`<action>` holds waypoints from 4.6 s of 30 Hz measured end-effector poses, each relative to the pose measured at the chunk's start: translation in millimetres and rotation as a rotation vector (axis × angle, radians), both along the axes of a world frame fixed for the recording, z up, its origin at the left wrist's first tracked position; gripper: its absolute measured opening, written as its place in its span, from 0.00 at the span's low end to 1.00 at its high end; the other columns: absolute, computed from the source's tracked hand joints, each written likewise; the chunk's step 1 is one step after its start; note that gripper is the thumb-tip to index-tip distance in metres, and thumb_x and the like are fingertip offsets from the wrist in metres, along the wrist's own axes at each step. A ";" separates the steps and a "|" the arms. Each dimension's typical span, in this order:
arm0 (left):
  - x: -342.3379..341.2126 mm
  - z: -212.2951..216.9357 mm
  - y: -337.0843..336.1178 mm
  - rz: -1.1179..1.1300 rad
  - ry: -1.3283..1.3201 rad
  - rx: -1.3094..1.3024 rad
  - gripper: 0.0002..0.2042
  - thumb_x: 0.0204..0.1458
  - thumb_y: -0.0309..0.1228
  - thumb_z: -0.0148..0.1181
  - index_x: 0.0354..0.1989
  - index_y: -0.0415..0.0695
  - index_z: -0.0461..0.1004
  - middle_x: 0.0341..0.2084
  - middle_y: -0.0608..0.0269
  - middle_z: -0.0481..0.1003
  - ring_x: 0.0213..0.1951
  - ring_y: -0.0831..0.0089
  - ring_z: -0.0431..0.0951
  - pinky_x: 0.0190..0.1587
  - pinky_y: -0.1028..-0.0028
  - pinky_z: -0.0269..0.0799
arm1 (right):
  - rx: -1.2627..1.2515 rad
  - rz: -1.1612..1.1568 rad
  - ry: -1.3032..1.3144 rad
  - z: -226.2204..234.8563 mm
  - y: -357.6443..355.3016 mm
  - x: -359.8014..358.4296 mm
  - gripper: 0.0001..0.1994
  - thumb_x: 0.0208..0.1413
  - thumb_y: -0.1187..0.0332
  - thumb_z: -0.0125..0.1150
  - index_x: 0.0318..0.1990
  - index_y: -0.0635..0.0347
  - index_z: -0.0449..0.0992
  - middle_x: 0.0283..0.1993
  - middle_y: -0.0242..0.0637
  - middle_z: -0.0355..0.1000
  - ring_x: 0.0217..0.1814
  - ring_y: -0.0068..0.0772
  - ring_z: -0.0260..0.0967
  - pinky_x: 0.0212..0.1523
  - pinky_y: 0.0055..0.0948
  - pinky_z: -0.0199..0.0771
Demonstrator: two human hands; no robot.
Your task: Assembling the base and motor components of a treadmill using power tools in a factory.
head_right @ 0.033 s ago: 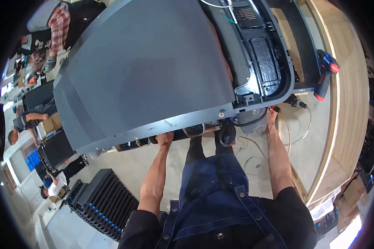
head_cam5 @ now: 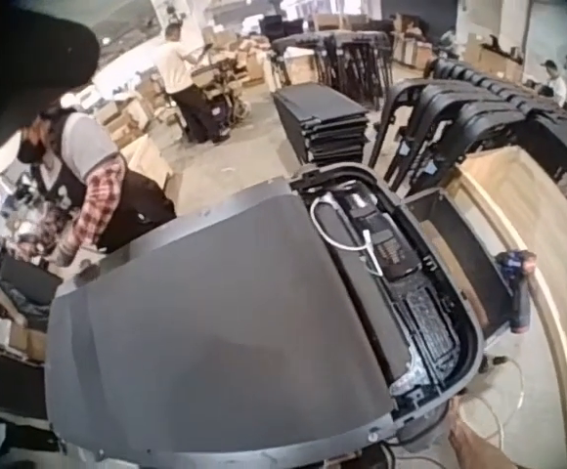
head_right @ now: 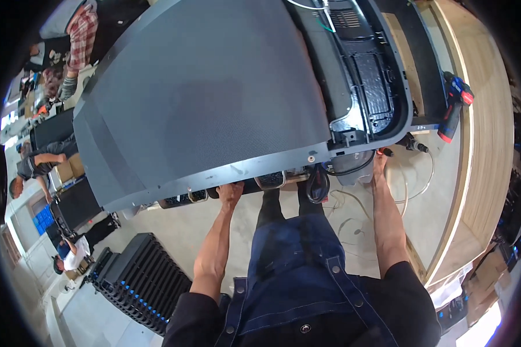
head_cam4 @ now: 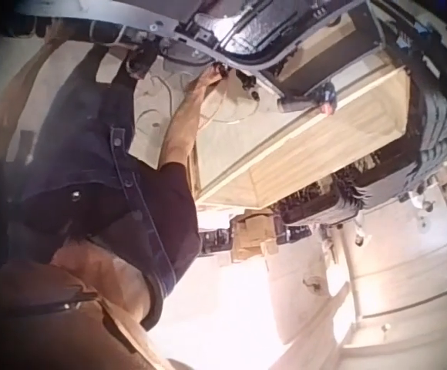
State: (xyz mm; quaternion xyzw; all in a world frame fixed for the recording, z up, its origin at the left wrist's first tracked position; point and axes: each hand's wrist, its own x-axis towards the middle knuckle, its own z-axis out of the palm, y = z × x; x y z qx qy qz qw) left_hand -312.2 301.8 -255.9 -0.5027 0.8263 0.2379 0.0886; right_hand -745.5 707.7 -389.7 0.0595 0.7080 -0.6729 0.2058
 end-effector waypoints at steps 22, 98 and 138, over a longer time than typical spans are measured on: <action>94.3 23.3 -67.1 0.673 0.934 1.246 0.11 0.56 0.19 0.62 0.47 0.37 0.79 0.39 0.60 0.80 0.41 0.68 0.81 0.50 0.67 0.82 | -0.018 -0.138 0.002 391.3 -26.6 200.3 0.27 0.61 0.64 0.70 0.64 0.61 0.68 0.60 0.40 0.71 0.64 0.35 0.71 0.67 0.40 0.73; 52.5 243.8 15.0 0.284 1.159 1.313 0.11 0.67 0.37 0.59 0.45 0.40 0.74 0.30 0.67 0.73 0.30 0.79 0.72 0.34 0.77 0.71 | -0.704 0.229 0.012 526.2 -266.1 291.1 0.18 0.58 0.73 0.64 0.55 0.58 0.71 0.51 0.43 0.75 0.50 0.39 0.77 0.58 0.48 0.78; -233.2 296.7 83.5 0.579 1.176 0.997 0.11 0.69 0.33 0.54 0.48 0.38 0.77 0.28 0.66 0.79 0.19 0.85 0.68 0.19 0.80 0.64 | -0.217 0.638 0.471 582.0 -279.4 101.2 0.16 0.50 0.75 0.73 0.46 0.63 0.76 0.46 0.38 0.79 0.46 0.27 0.78 0.50 0.30 0.80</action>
